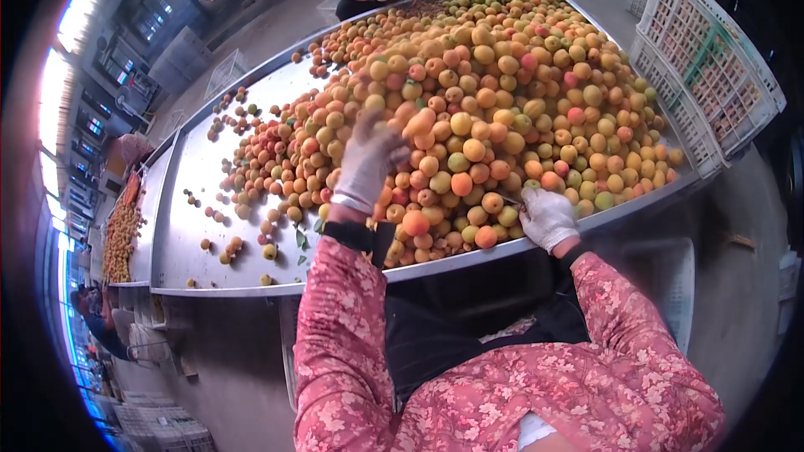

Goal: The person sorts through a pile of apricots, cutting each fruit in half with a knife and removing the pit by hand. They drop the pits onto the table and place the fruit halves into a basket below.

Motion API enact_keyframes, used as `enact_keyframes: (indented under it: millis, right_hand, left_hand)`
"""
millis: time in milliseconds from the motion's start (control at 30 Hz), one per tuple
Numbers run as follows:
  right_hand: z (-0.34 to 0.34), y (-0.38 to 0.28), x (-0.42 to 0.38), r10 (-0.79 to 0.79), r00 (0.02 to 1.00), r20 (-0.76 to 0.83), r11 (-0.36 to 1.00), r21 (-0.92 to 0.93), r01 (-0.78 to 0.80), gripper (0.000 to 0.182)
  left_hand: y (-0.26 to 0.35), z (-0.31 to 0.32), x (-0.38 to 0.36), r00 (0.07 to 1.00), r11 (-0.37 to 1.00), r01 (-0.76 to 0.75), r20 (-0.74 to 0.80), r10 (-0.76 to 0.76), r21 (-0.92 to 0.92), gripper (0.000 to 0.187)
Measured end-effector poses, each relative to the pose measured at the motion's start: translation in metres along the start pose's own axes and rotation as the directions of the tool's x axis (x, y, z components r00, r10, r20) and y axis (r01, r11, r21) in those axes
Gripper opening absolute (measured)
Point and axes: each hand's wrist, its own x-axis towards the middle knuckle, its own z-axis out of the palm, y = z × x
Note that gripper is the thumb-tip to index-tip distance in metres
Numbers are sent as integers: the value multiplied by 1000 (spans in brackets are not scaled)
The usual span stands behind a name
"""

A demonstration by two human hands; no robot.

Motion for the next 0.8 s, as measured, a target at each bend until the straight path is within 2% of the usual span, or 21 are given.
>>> enact_keyframes:
  millis: [33,100,133,167,200,233,267,300,333,367,433,467,533,567,633,700,767,800]
  right_hand:
    - [-4,-2,1,26,998,48,1000,-14,-25,19]
    - [-2,-2,1,23,999,25,1000,-1,-23,18]
    - [-1,0,1,18,1000,26,1000,3,-18,18]
    - [0,0,1,23,999,27,1000,12,-23,18]
    - [1,0,1,19,1000,15,1000,8,-19,18]
    - [1,0,1,12,1000,4,1000,2,-12,18]
    - [2,1,1,10,1000,5,1000,-2,-10,19]
    - [2,1,1,7,1000,8,1000,1,-7,19]
    - [2,1,1,8,1000,9,1000,1,-8,19]
    - [1,0,1,8,1000,10,1000,0,-8,19]
    - [1,-1,2,8,1000,20,1000,-9,-8,19]
    - [1,-1,1,8,1000,18,1000,-7,-8,19]
    - [0,-2,1,15,1000,20,1000,-9,-15,19]
    - [-1,-3,1,13,1000,21,1000,-18,-12,19]
    - [-1,-4,2,22,999,36,1000,-20,-21,19]
    - [-2,-5,3,20,999,47,999,-29,-18,18]
    - [-1,-5,3,26,999,42,999,-44,-25,18]
    - [-1,-6,3,33,998,46,998,-47,-31,18]
  left_hand:
    - [6,-3,2,999,998,-14,28,16,-65,58]
    - [25,-32,-8,996,998,-62,55,64,-31,46]
    - [38,-43,-26,996,976,-75,-28,82,204,39]
    - [33,-83,-29,994,930,-39,-81,74,364,38]
    - [35,-102,-43,980,930,76,-200,-3,359,37]
    - [37,-113,-61,956,879,181,-290,-52,441,30]
    - [23,-144,-73,953,835,224,-293,-78,503,28]
    - [12,-166,-83,945,699,305,-294,-140,647,26]
    - [4,-168,-99,930,655,357,-322,-180,666,28]
    - [-8,-178,-107,926,483,377,-302,-227,790,33]
    - [-36,-184,-125,980,222,162,-131,-149,961,42]
    - [-42,-178,-127,981,229,162,-131,-145,960,42]
    - [-55,-165,-126,994,-39,22,-26,-107,999,50]
    - [-59,-159,-123,994,-31,22,-25,-105,999,50]
    - [-64,-150,-112,981,-128,69,-91,-171,989,55]
    - [-70,-143,-106,978,-148,86,-112,-177,985,56]
    - [-69,-129,-104,956,-273,133,-196,-218,953,55]
    - [-69,-129,-105,961,-252,127,-182,-209,959,57]
